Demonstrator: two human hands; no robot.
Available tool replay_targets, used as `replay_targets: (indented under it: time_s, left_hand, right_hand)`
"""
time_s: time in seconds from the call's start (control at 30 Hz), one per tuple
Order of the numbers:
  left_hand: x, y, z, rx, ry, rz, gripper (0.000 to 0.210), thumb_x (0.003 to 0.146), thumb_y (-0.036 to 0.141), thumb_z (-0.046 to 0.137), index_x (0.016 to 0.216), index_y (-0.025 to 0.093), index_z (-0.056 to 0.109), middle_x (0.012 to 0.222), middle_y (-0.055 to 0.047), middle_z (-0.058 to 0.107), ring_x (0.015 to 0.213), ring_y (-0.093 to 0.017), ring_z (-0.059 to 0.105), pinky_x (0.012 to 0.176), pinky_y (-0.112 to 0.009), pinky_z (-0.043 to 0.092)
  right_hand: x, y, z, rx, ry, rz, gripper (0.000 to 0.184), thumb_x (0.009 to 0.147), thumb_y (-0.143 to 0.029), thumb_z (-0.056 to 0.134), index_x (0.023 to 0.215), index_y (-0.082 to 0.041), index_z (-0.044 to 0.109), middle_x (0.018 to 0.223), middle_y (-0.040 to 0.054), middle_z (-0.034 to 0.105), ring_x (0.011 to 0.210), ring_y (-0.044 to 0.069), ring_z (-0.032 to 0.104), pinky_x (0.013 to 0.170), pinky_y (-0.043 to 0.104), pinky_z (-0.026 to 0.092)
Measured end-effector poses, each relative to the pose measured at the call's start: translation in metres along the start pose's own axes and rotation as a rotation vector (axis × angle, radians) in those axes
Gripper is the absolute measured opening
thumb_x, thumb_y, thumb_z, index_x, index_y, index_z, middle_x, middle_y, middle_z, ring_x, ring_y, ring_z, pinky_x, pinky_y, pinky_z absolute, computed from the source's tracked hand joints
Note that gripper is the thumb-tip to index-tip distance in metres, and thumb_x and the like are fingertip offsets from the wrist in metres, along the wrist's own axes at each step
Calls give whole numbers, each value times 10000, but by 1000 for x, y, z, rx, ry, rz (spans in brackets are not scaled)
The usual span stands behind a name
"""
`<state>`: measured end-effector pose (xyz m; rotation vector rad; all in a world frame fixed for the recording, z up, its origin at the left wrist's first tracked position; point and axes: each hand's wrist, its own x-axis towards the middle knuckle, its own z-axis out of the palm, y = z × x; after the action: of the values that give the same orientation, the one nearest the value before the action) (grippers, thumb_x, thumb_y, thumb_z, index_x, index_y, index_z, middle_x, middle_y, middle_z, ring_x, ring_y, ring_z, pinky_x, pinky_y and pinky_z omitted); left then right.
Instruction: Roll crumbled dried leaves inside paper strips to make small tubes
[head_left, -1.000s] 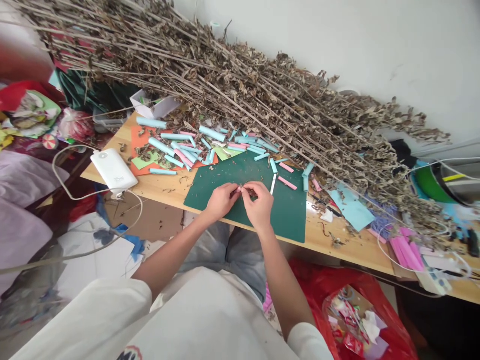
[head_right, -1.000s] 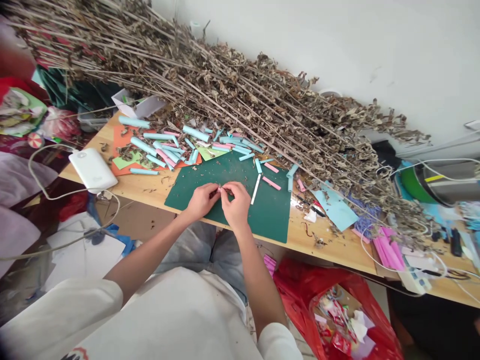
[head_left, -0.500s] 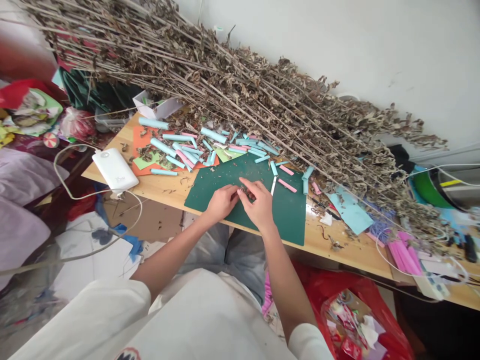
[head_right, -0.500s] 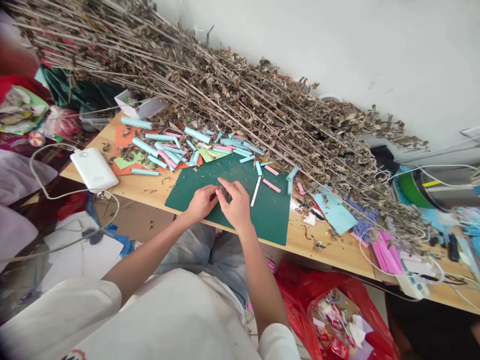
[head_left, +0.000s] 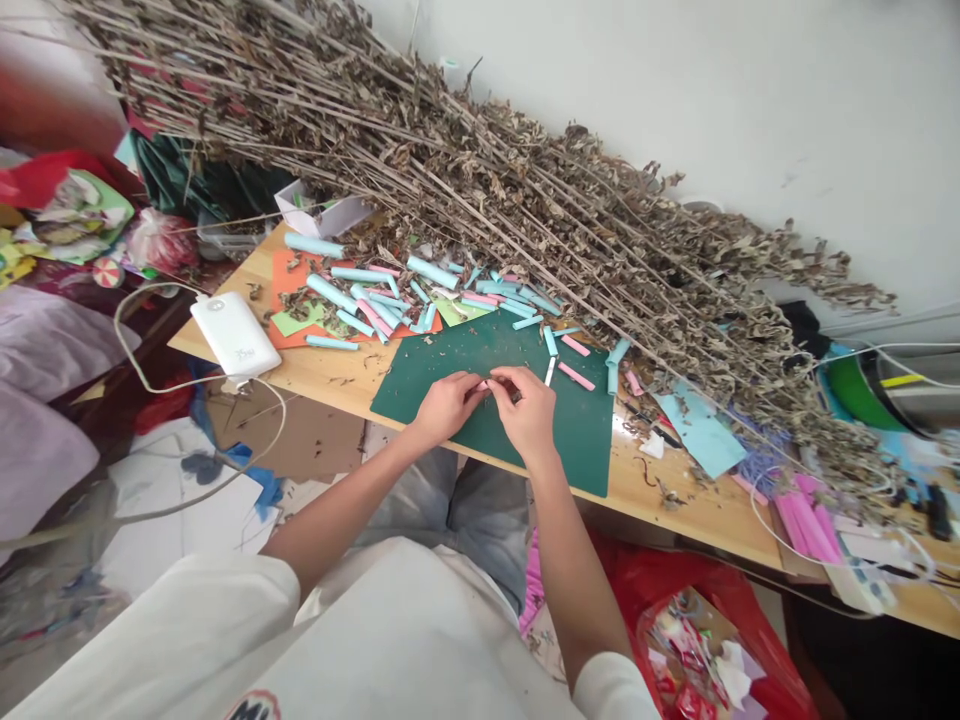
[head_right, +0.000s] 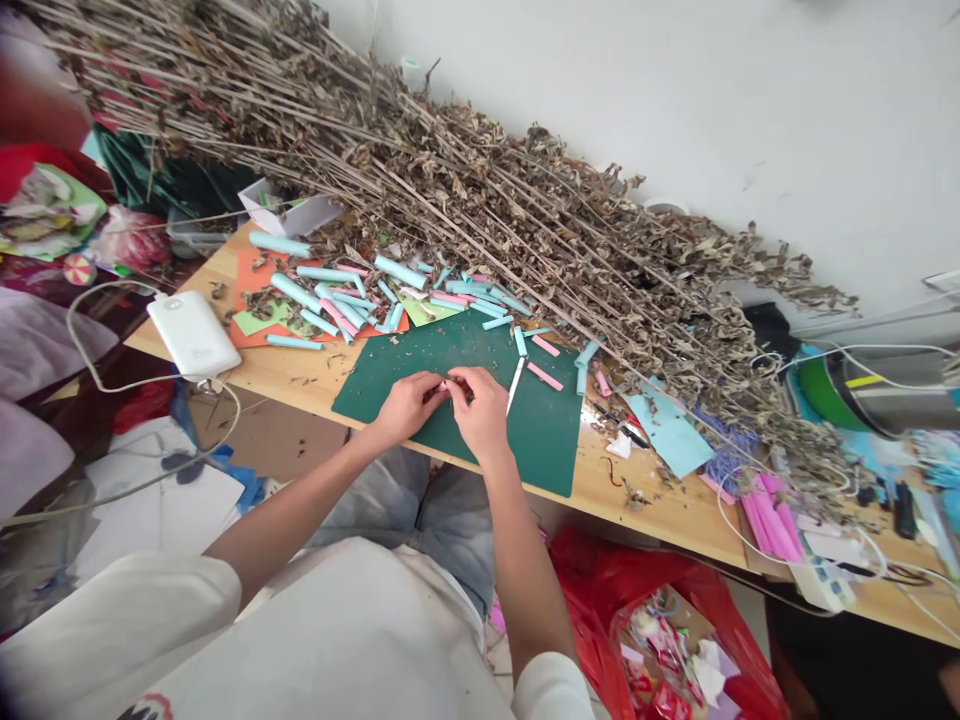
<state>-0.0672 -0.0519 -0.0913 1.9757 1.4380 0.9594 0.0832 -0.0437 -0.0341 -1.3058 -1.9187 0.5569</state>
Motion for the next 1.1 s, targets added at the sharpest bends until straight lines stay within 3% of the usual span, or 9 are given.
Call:
replay_targets:
  time_s: [0.2, 0.43, 0.53, 0.63, 0.8, 0.93, 1.1]
  left_hand:
    - [-1, -1, 0, -19, -6, 10, 232, 972, 337, 480, 875, 185, 626, 793, -34, 599, 736, -154, 566, 659, -250, 397]
    - [-1, -1, 0, -6, 4, -2, 221, 969, 309, 475, 849, 185, 614, 765, -29, 578, 711, -152, 549, 642, -250, 388]
    - [-1, -1, 0, -10, 4, 4, 191, 959, 289, 495, 853, 183, 613, 780, -31, 586, 720, -152, 553, 648, -250, 392]
    - [-1, -1, 0, -18, 8, 12, 202, 961, 296, 496, 840, 182, 610, 774, -27, 585, 710, -147, 546, 647, -249, 392]
    - [-1, -1, -1, -10, 7, 17, 199, 956, 293, 503, 842, 181, 621, 771, -31, 588, 708, -148, 544, 643, -248, 392]
    - [-1, -1, 0, -11, 4, 8, 202, 957, 292, 503, 840, 181, 625, 773, -35, 596, 718, -150, 556, 652, -247, 402]
    - [-1, -1, 1, -27, 8, 2, 210, 962, 320, 500, 876, 187, 639, 821, -43, 627, 749, -154, 582, 673, -249, 412]
  right_hand:
    - [-4, 7, 5, 34, 46, -16, 159, 884, -333, 617, 812, -221, 703, 814, 30, 681, 766, 167, 636, 735, 316, 536]
    - [-17, 18, 9, -121, 63, -153, 190, 921, -288, 557, 1017, -247, 716, 945, 77, 683, 915, 201, 635, 849, 380, 539]
    - [-19, 16, 12, -41, 116, -49, 271, 900, -325, 595, 1150, -231, 644, 966, 73, 690, 849, 183, 652, 806, 357, 561]
    - [-18, 12, 15, 83, 144, 76, 228, 883, -366, 615, 1047, -212, 652, 884, 47, 698, 761, 162, 654, 723, 313, 567]
    - [-15, 6, 12, 54, 83, -5, 176, 915, -320, 564, 872, -223, 704, 869, 44, 691, 805, 165, 650, 759, 316, 552]
    - [-18, 4, 5, 24, 69, -26, 179, 918, -301, 554, 962, -235, 714, 934, 55, 682, 854, 167, 647, 800, 328, 550]
    - [-31, 9, 11, 143, 233, 171, 287, 887, -321, 597, 1135, -190, 657, 900, 61, 695, 765, 151, 647, 695, 288, 551]
